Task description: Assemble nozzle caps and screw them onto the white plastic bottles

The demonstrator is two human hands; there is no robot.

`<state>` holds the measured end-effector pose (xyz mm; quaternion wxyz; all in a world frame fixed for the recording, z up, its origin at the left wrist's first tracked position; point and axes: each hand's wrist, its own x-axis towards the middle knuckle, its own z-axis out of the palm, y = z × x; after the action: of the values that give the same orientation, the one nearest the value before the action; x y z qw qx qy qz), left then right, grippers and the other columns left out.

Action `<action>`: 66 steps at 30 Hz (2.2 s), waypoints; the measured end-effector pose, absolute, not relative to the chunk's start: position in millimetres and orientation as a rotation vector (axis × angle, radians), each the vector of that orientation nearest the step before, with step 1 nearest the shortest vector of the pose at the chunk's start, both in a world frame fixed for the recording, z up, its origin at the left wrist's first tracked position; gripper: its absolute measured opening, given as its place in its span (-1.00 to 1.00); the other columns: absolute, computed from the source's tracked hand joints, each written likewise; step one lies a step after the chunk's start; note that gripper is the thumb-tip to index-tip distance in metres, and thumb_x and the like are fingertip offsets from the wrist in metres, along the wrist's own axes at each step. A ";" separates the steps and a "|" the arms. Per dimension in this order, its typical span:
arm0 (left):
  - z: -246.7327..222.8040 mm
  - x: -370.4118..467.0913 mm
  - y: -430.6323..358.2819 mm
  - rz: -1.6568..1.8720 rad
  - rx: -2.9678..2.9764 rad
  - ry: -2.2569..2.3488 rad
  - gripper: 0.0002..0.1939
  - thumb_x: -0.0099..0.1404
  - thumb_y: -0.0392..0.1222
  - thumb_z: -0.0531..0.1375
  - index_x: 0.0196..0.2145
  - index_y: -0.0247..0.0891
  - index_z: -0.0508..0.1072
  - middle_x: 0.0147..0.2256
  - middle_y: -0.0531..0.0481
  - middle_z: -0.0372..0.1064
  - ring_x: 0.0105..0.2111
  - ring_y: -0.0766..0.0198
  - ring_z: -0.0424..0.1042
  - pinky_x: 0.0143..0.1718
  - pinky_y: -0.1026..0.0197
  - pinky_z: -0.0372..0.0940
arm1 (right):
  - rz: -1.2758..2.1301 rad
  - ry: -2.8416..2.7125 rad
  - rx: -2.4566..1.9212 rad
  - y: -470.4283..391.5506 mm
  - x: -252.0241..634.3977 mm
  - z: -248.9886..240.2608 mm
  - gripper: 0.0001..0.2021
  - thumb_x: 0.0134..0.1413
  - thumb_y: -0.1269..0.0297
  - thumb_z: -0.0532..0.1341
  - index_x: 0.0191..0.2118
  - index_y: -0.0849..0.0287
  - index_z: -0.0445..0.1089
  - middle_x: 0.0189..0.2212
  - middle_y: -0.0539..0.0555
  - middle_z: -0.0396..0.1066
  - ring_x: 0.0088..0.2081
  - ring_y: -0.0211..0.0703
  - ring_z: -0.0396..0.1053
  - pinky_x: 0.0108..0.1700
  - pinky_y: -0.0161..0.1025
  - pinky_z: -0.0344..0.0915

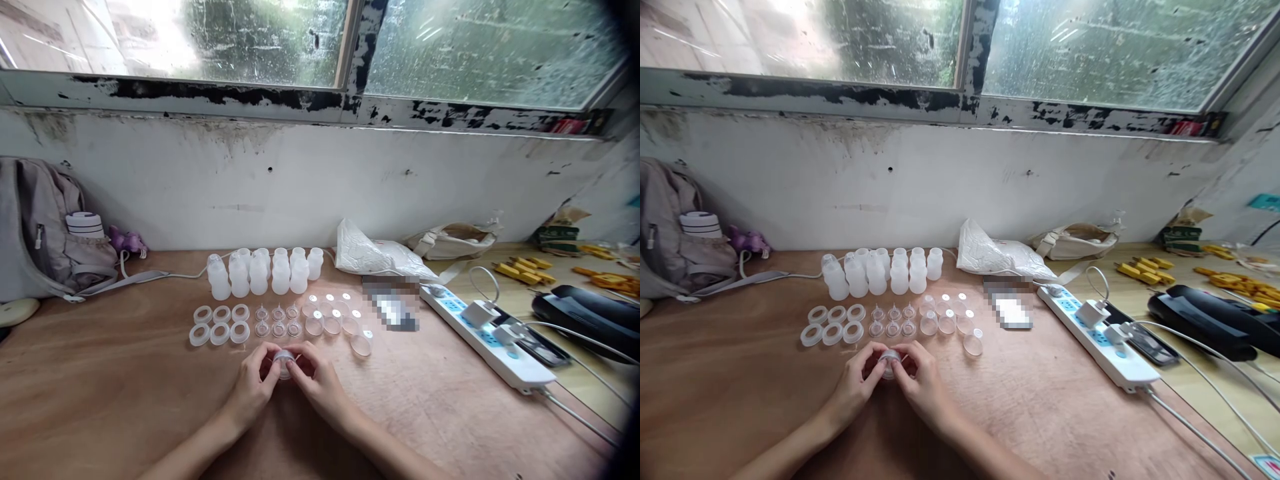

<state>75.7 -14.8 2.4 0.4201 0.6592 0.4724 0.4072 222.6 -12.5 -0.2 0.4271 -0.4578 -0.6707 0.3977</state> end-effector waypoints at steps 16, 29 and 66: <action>3.5 77.0 -16.5 0.986 1.774 1.286 -0.90 0.19 -0.20 0.00 -0.43 -0.23 0.24 -0.53 0.08 0.24 -0.54 0.34 0.25 -0.49 0.33 0.14 | 0.971 -1.703 -1.166 -14.3 218.2 -3.2 -0.88 0.05 0.31 0.08 -0.40 0.21 0.31 -0.50 0.00 0.31 -0.47 -0.30 0.23 -0.44 -0.37 0.19; 3.4 73.6 -13.5 0.994 1.724 1.254 -0.91 0.13 -0.20 0.07 -0.39 -0.25 0.27 -0.48 0.06 0.28 -0.55 0.35 0.26 -0.50 0.33 0.16 | 1.088 -1.652 -1.106 -13.8 217.6 -7.7 -0.91 0.04 0.31 0.09 -0.31 0.19 0.27 -0.48 -0.02 0.30 -0.46 -0.30 0.24 -0.42 -0.37 0.20; -0.2 65.4 -10.8 0.899 1.916 1.179 -0.77 0.15 -0.25 0.07 -0.18 -0.21 0.28 -0.34 0.03 0.35 -0.57 0.41 0.24 -0.50 0.35 0.18 | 1.091 -1.628 -1.062 -11.4 219.1 -9.1 -0.90 0.00 0.40 0.10 -0.29 0.17 0.23 -0.40 0.02 0.34 -0.37 -0.25 0.34 -0.34 -0.31 0.31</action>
<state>65.4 -10.8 -0.2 0.3517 0.7403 0.4555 0.3475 219.1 -11.4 -9.1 0.4408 -0.4276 -0.6557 0.4392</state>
